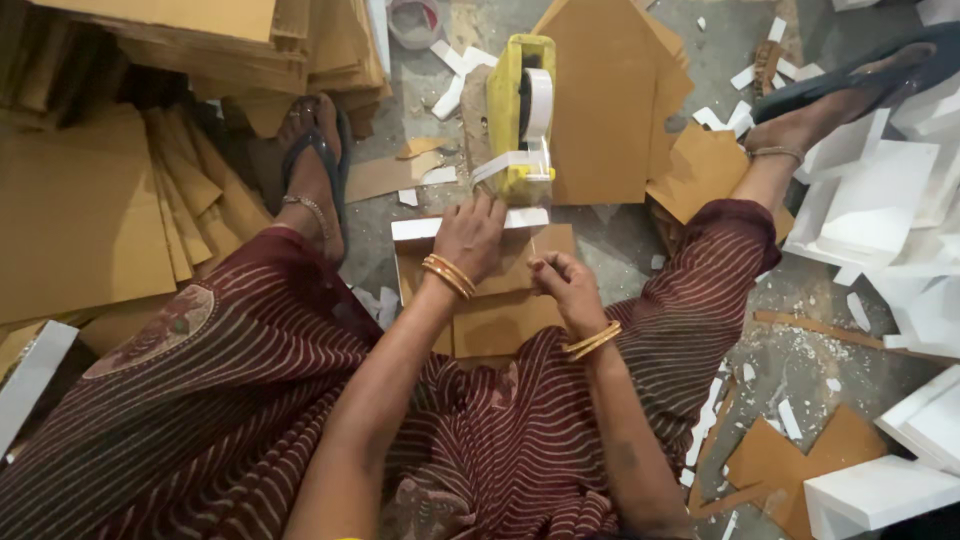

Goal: The person sits on the floor and repeatedly places white foam inserts into brown cardboard boxes, then seals them with tape using a handheld dispenser. The person handles multiple boxes one at a time, folding flaps and applying tape to close them.

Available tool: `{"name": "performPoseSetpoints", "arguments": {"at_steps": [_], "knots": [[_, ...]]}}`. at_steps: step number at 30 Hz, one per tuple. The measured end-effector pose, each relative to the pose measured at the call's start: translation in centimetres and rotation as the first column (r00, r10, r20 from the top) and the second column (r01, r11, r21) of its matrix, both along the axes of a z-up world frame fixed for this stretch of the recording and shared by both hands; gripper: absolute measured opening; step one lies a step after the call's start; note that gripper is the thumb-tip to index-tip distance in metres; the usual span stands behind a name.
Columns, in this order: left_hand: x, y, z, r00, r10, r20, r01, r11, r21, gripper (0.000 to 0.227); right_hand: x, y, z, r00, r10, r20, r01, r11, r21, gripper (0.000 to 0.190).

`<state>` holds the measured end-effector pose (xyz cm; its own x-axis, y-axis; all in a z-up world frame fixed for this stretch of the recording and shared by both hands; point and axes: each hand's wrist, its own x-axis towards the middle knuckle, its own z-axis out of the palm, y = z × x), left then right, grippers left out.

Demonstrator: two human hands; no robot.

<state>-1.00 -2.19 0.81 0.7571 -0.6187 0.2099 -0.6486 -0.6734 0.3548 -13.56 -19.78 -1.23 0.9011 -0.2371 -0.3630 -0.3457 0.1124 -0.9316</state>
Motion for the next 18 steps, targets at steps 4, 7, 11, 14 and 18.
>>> {"name": "performPoseSetpoints", "arguments": {"at_steps": [4, 7, 11, 14, 18], "knots": [[0.2, -0.4, 0.3, 0.997, -0.004, 0.074, 0.005, 1.000, -0.010, 0.043, 1.5, -0.6, -4.4, 0.999, -0.009, -0.034, 0.009, 1.000, 0.014, 0.017], [0.3, -0.8, -0.5, 0.990, -0.008, 0.142, 0.007, 1.000, 0.006, 0.023, 3.1, -2.0, -7.5, 0.997, -0.051, -0.061, 0.049, 0.998, -0.043, 0.014], [0.3, -0.7, -1.5, 0.989, -0.039, 0.139, 0.051, 0.996, -0.078, 0.023, 3.6, -2.5, -10.2, 0.990, -0.138, 0.035, 0.140, 0.902, -0.409, 0.017], [0.5, -0.6, -1.4, 0.990, -0.045, 0.132, 0.050, 0.998, -0.031, 0.022, 4.0, -2.5, -9.6, 0.991, -0.123, 0.046, 0.126, 0.784, -0.608, 0.023], [0.0, -0.6, -1.0, 0.988, -0.063, 0.141, 0.056, 0.997, 0.049, 0.024, 4.7, -3.3, -5.8, 0.999, 0.015, -0.030, -0.028, 0.866, -0.499, 0.044]]}}
